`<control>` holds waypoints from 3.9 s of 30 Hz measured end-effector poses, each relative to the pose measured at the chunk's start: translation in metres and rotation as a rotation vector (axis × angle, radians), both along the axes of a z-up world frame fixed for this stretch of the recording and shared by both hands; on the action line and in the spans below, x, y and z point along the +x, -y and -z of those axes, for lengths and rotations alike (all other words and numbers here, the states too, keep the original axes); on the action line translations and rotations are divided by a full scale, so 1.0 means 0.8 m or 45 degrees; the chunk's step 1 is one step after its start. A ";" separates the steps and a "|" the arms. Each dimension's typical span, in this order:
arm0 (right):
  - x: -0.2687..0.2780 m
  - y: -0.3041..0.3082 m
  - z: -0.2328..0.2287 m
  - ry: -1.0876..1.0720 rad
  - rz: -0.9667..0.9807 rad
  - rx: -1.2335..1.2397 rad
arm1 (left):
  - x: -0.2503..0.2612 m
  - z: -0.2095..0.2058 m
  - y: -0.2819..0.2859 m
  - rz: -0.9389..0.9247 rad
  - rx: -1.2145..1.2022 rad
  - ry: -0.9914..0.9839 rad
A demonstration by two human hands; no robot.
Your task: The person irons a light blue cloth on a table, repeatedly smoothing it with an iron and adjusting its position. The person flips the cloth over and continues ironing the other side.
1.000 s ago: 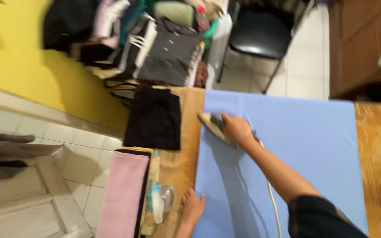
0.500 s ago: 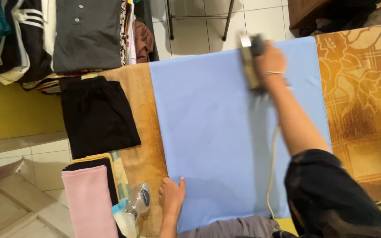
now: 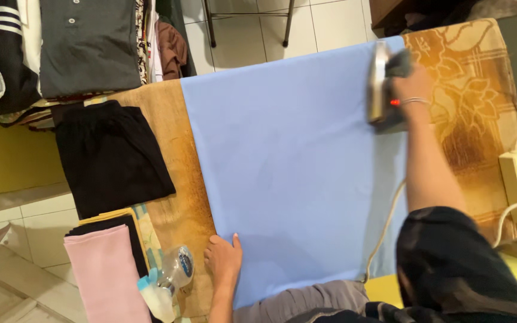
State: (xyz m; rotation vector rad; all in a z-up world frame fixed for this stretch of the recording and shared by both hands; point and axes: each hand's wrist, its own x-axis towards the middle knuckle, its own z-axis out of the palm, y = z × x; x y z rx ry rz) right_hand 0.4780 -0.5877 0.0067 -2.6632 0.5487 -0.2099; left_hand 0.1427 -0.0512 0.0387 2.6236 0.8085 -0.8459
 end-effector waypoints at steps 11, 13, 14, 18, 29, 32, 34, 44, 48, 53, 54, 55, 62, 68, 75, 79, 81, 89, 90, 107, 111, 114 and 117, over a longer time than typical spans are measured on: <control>-0.113 -0.471 -0.073 -0.317 -0.595 0.750 | -0.014 0.009 -0.016 -0.105 -0.144 0.024; -0.151 -0.540 -0.076 -0.314 -0.689 0.624 | -0.021 0.015 -0.019 -0.117 -0.172 0.054; -0.166 -0.563 -0.077 -0.278 -0.757 0.517 | -0.023 0.016 -0.020 -0.122 -0.186 0.068; -0.197 -0.581 -0.078 -0.500 -0.770 0.472 | -0.023 0.017 -0.019 -0.144 -0.182 0.022; -0.163 -0.252 -0.074 -0.156 -0.081 0.343 | -0.014 -0.002 -0.014 -0.139 -0.187 -0.010; -0.174 -0.109 -0.049 -0.028 -0.015 0.174 | -0.011 -0.004 -0.012 -0.120 -0.154 -0.034; -0.183 -0.023 -0.037 -0.001 0.071 0.047 | -0.010 -0.005 -0.010 -0.114 -0.143 -0.029; -0.307 -0.012 -0.077 -0.438 -0.144 0.138 | 0.004 0.006 -0.039 -0.159 -0.364 -0.066; -0.385 -0.128 -0.081 -0.918 -0.575 -0.039 | 0.051 0.002 -0.037 -0.376 -0.617 0.326; -0.437 -0.229 -0.085 -0.702 -1.523 0.061 | 0.151 0.013 -0.031 -0.508 -0.942 0.791; -0.434 -0.238 -0.085 -0.608 -1.681 0.074 | 0.173 0.023 -0.033 -0.513 -0.966 0.840; -0.422 -0.243 -0.082 -0.600 -1.679 0.045 | 0.197 0.035 -0.038 -0.514 -0.992 0.887; -0.202 -0.265 -0.042 -0.456 -1.358 -0.195 | 0.358 0.111 -0.072 -0.302 -1.024 1.220; 0.026 -0.303 -0.058 -0.194 -0.897 -0.140 | 0.402 0.096 -0.079 -0.230 -0.794 1.123; 0.137 -0.352 -0.037 0.030 -0.629 -0.003 | 0.406 0.125 -0.081 -0.408 -0.966 1.173; 0.085 -0.393 -0.048 -0.045 -0.854 0.029 | 0.409 0.117 -0.080 -0.607 -0.939 1.214; 0.030 -0.418 -0.054 -0.252 -0.942 0.008 | 0.406 0.099 -0.081 -0.710 -0.929 1.299; -0.274 -0.458 -0.057 -0.558 -1.883 -0.195 | 0.374 0.030 -0.108 -0.844 -1.197 1.378; -0.299 -0.456 -0.060 -0.485 -2.009 -0.072 | 0.368 0.025 -0.111 -0.875 -1.214 1.380; 0.048 -0.485 -0.056 -0.224 -0.914 -0.042 | 0.299 0.038 -0.038 -0.401 -0.806 1.016; 0.071 -0.384 -0.024 -0.086 -0.552 -0.079 | 0.279 0.037 -0.016 0.284 -0.226 0.675; 0.080 -0.258 0.002 0.081 -0.425 -0.231 | 0.273 0.048 -0.019 0.378 -0.156 0.657; 0.071 -0.120 0.005 0.092 -0.340 -0.233 | 0.270 0.054 -0.020 0.388 -0.144 0.663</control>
